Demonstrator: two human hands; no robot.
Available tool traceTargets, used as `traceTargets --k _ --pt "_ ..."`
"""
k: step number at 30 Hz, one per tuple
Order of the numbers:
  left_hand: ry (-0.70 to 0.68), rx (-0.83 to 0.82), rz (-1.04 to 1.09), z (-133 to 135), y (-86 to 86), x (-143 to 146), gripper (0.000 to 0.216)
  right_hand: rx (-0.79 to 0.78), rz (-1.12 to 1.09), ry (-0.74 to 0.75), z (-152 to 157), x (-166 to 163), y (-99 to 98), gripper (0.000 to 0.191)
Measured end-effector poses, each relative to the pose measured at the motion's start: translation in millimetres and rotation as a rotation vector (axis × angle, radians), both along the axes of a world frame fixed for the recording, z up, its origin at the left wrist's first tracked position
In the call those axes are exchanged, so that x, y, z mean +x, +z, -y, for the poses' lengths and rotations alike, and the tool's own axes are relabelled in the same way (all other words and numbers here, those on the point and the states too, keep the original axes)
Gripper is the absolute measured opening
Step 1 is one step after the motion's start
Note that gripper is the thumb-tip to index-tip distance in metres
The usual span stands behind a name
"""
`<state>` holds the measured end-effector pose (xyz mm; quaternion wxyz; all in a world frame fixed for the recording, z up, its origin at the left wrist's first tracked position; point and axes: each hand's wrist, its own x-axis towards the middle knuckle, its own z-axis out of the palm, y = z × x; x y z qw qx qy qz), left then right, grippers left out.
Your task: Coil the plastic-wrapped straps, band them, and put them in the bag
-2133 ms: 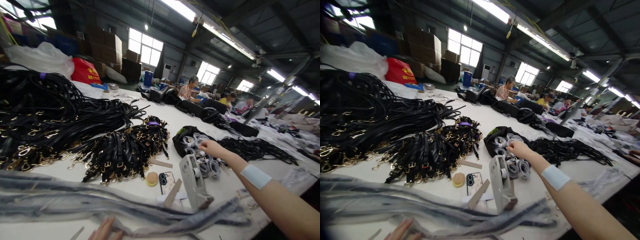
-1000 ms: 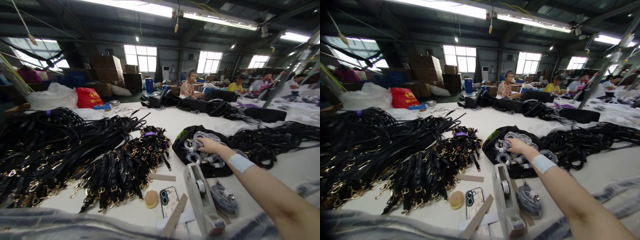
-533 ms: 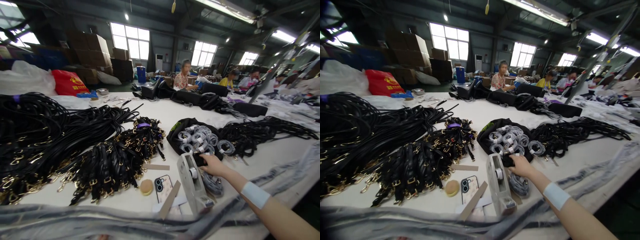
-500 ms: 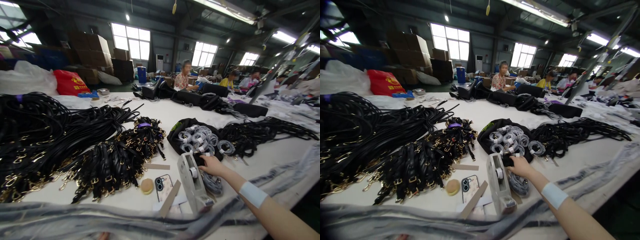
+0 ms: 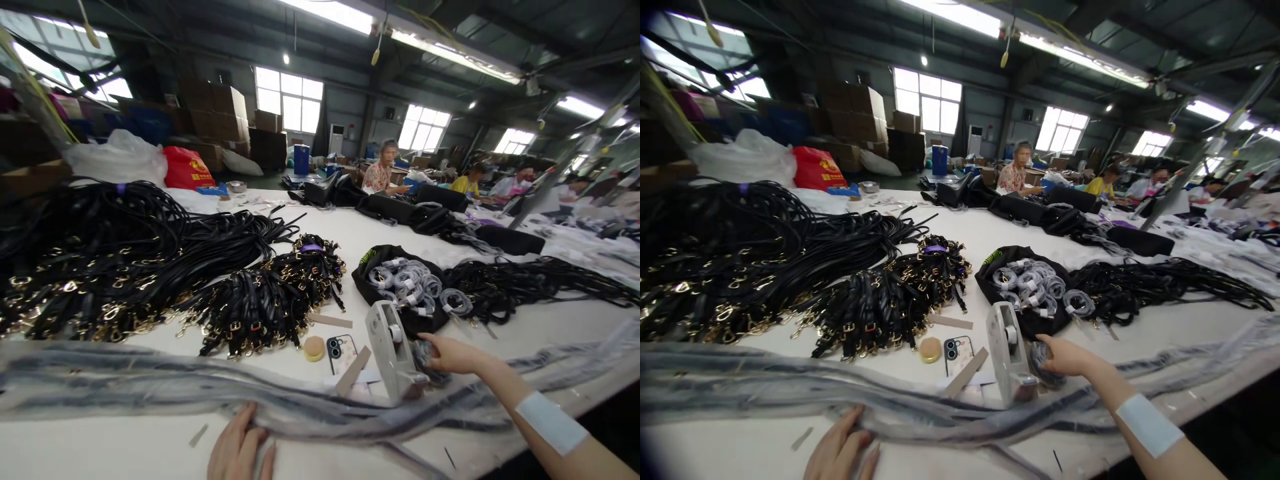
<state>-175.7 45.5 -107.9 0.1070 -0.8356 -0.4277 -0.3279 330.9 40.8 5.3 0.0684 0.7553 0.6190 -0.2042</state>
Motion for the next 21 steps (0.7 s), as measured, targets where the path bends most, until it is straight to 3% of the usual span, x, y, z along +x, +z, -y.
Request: traceTargets --k 3,7,11,16,19,21 --pt "0.037 -0.066 0.055 8.7 8.3 8.4 0.013 0.066 0.042 -0.004 20.5 -16.7 -13.9 0.084" --pt "0.05 -0.165 0.102 14.6 15.2 12.8 0.01 0.135 0.134 -0.027 33.5 -22.1 -14.9 0.07" --pt "0.058 -0.192 0.116 16.3 16.0 13.7 0.009 0.251 0.23 -0.065 28.4 -6.5 22.1 0.058" --pt "0.069 -0.182 0.11 15.6 15.6 15.2 0.011 0.472 0.292 -0.098 -9.6 24.7 74.5 0.064" --pt "0.073 -0.155 0.102 14.0 14.2 14.8 0.012 0.549 0.283 -0.125 -36.4 53.8 82.2 0.052" --pt "0.076 -0.128 0.089 12.8 13.1 14.4 0.012 0.522 0.294 -0.214 -48.6 77.8 73.0 0.035"
